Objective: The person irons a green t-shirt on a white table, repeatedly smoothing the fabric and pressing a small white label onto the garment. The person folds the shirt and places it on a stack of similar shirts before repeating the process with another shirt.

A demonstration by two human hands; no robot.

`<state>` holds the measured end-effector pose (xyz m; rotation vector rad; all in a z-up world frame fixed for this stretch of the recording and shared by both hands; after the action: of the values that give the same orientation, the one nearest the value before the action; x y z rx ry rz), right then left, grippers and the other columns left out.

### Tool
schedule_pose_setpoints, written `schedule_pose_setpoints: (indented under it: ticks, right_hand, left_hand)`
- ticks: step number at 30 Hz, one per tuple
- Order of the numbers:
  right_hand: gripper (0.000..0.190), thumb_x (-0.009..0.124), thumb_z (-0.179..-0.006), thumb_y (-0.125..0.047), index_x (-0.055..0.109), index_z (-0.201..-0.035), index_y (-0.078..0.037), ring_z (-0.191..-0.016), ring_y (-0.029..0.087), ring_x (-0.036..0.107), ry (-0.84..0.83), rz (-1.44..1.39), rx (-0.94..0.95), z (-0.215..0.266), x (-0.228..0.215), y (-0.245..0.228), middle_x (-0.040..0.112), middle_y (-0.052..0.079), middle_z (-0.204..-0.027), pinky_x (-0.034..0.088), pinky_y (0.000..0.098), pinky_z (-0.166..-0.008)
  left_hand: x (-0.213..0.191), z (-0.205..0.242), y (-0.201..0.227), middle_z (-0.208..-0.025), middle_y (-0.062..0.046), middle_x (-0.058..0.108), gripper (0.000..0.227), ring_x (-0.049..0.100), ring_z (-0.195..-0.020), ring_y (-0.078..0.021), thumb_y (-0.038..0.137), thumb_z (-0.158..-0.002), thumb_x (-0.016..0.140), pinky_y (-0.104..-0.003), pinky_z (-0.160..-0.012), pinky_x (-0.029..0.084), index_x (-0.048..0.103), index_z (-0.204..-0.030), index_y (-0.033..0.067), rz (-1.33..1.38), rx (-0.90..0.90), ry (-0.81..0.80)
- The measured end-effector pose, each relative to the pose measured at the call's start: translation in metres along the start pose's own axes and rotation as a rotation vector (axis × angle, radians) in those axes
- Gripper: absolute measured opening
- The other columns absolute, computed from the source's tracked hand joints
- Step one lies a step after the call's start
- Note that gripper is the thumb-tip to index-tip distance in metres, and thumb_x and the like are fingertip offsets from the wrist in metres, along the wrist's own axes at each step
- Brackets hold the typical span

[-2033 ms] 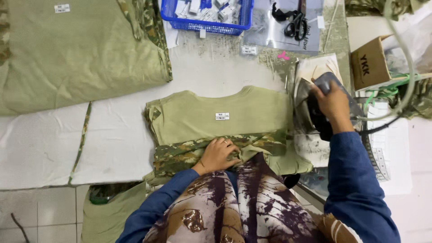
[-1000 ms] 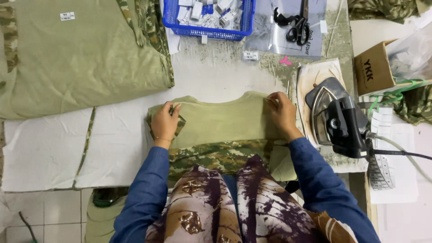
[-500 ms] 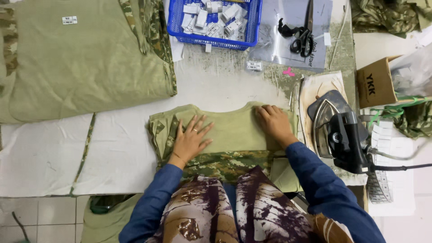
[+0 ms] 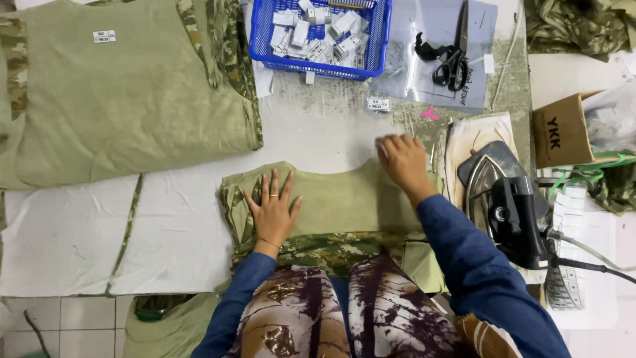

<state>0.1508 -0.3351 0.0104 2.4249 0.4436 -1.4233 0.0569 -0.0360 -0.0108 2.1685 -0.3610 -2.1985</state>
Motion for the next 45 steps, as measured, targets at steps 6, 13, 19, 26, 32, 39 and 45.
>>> schedule_pose_setpoints:
  ticks: [6,13,19,26,32,39,45]
  right_hand:
    - [0.025,0.078,-0.077,-0.04,0.07,-0.099,-0.031,-0.092,0.023,0.065,-0.43,0.056,0.143,-0.106,0.066,0.065,0.072,-0.006,-0.083,0.044,0.0379,-0.078]
    - [0.001,0.076,-0.083,-0.027,0.075,-0.083,-0.027,-0.085,0.018,0.065,-0.411,0.084,0.108,-0.088,0.085,0.072,0.069,-0.006,-0.071,0.038,0.0372,-0.087]
    - [0.019,0.083,-0.08,-0.028,0.07,-0.093,-0.029,-0.083,0.012,0.07,-0.109,0.007,0.104,-0.073,0.011,0.055,0.071,-0.01,-0.08,0.044,0.0294,-0.09]
    - [0.011,0.07,-0.082,-0.022,0.071,-0.093,-0.019,-0.081,0.022,0.066,-0.234,-0.345,-0.116,-0.013,-0.053,-0.094,0.069,0.003,-0.084,0.05,0.0371,-0.079]
    - [0.027,0.073,-0.083,-0.041,0.066,-0.1,-0.022,-0.092,0.025,0.063,-0.492,-0.446,0.373,0.058,-0.017,-0.095,0.061,0.001,-0.095,0.047,0.0392,-0.079]
    - [0.04,0.076,-0.075,-0.055,0.062,-0.093,-0.022,-0.094,0.029,0.059,-0.513,-0.513,0.601,0.067,-0.008,-0.09,0.057,0.004,-0.094,0.044,0.0421,-0.08]
    - [0.046,0.072,-0.074,-0.061,0.059,-0.087,-0.018,-0.095,0.028,0.059,-0.57,-0.463,0.571,0.053,-0.025,-0.092,0.055,0.004,-0.093,0.044,0.0422,-0.081]
  left_hand:
    - [-0.002,0.003,0.003,-0.159,-0.015,0.027,0.057,0.021,-0.147,-0.0367,0.051,-0.102,0.032,-0.075,-0.105,0.008,0.03,-0.154,0.0268,0.034,0.013,0.016]
    - [0.0,0.043,0.065,-0.157,-0.013,0.027,0.057,0.023,-0.145,-0.0368,0.056,-0.1,0.033,-0.072,-0.107,0.017,0.031,-0.151,0.0302,0.186,0.363,-0.145]
    - [-0.016,0.003,-0.013,-0.161,-0.014,0.021,0.063,0.017,-0.147,-0.0422,0.056,-0.1,0.033,-0.081,-0.096,0.023,0.023,-0.155,0.0293,0.022,-0.181,-0.113]
    - [-0.019,0.001,0.001,-0.158,-0.018,0.029,0.065,0.024,-0.147,-0.0361,0.055,-0.099,0.036,-0.072,-0.109,0.008,0.031,-0.153,0.0197,0.013,-0.093,-0.002]
    - [-0.003,0.011,0.018,-0.161,-0.02,0.019,0.083,0.014,-0.149,-0.0386,0.064,-0.091,0.045,-0.074,-0.106,0.002,0.021,-0.157,0.0187,0.092,-0.178,-0.073]
    - [-0.003,0.002,0.027,-0.163,-0.02,0.011,0.106,0.003,-0.149,-0.0414,0.069,-0.077,0.06,-0.078,-0.1,-0.005,0.015,-0.158,0.0183,0.17,-0.252,-0.106]
    - [-0.014,0.0,0.036,-0.162,-0.019,0.012,0.11,0.007,-0.147,-0.0452,0.062,-0.069,0.069,-0.08,-0.101,0.006,0.016,-0.156,0.0204,0.161,-0.311,-0.096]
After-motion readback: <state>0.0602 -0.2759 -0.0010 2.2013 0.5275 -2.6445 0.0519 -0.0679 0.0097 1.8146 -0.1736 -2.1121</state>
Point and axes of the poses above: each hand's wrist, its own z-axis away from the middle knuckle, its own x-axis out of the palm, y = z × x, the point moved 6 cm from there along -z, towards the middle knuckle
